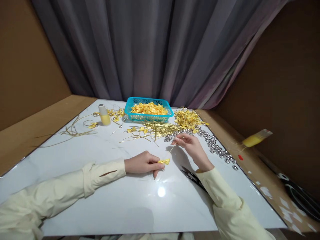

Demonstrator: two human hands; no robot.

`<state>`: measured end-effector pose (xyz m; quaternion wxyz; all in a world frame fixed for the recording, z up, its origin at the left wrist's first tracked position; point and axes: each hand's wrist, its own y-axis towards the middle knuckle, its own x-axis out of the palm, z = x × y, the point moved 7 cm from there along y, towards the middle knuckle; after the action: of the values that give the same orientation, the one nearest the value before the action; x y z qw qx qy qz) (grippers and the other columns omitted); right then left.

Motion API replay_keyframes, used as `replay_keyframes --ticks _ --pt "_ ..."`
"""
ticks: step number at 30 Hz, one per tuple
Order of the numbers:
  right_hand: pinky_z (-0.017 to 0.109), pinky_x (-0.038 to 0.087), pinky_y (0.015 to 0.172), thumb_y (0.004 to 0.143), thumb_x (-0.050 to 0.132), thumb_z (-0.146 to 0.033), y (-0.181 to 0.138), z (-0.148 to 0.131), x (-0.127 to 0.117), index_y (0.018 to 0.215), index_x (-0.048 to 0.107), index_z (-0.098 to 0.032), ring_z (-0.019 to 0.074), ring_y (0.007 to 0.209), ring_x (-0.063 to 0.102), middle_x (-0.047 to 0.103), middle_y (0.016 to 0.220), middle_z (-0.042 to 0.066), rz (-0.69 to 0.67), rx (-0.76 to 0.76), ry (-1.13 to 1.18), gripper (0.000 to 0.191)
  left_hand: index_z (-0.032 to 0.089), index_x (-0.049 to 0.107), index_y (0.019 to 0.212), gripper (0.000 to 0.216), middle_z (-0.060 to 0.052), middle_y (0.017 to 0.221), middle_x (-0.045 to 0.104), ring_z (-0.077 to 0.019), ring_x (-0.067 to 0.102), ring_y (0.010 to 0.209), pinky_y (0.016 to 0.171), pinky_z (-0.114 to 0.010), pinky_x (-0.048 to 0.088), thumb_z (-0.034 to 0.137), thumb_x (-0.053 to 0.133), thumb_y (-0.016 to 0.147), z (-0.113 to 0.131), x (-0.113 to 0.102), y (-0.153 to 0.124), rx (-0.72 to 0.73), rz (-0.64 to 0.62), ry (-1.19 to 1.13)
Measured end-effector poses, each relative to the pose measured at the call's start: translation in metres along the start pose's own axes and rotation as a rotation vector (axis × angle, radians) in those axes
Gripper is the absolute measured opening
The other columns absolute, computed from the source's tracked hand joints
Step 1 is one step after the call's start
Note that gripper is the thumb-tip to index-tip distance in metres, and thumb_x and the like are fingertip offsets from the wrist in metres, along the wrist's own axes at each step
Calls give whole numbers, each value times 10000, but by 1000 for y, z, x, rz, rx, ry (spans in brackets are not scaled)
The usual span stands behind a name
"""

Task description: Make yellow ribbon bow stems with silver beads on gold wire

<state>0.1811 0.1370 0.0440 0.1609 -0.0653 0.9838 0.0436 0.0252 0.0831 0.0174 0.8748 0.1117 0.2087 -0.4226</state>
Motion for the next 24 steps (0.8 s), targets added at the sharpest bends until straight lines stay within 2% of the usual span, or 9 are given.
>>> replay_keyframes --ticks 3,6,8,13,17,18,21,24 --pt "392 425 862 713 635 -414 2 6 11 711 628 -180 247 937 623 696 962 112 1 -21 -67 234 100 631 620 473 -31 598 639 -68 483 517 591 -156 398 412 424 909 0 0 0 43 0 52" --pt "434 294 1016 683 672 -328 2 8 23 633 643 -192 285 1212 468 604 1208 110 -35 -45 -138 148 117 589 605 459 -14 565 604 -70 490 512 577 -157 391 407 413 914 3 2 0 103 -1 114" --pt "442 245 1050 684 670 -288 2 8 30 611 643 -196 283 1289 380 562 1271 103 -60 -58 -170 120 127 555 577 455 2 540 553 -70 478 507 576 -162 384 393 412 917 6 2 1 139 5 167" --pt "411 302 1027 728 617 -264 2 7 32 640 635 -194 258 1271 419 555 1281 116 -94 -77 -192 114 135 516 560 436 16 544 487 -68 456 506 582 -173 371 354 411 922 9 3 1 165 0 224" --pt "429 170 1090 734 616 -302 7 8 10 653 631 -201 258 1332 316 539 1301 104 2 -81 -215 130 138 503 552 443 13 551 473 -73 441 517 587 -178 365 356 402 925 9 3 1 167 3 249" --pt "440 171 1087 728 621 -316 9 11 5 639 630 -200 270 1330 318 535 1306 106 15 -71 -218 147 139 499 550 448 13 549 469 -76 437 520 589 -180 364 360 396 926 10 3 2 169 5 255" --pt "459 259 1040 710 634 -354 11 19 2 600 623 -191 303 1270 410 571 1262 126 4 -32 -211 197 142 489 555 453 12 551 466 -82 437 531 598 -184 366 363 374 933 11 3 2 169 1 262" --pt "434 352 974 713 628 -360 9 21 12 601 622 -186 297 1193 500 632 1170 133 -31 -19 -195 207 144 481 561 442 10 553 470 -84 443 532 601 -187 367 353 370 934 12 3 2 170 -1 260"
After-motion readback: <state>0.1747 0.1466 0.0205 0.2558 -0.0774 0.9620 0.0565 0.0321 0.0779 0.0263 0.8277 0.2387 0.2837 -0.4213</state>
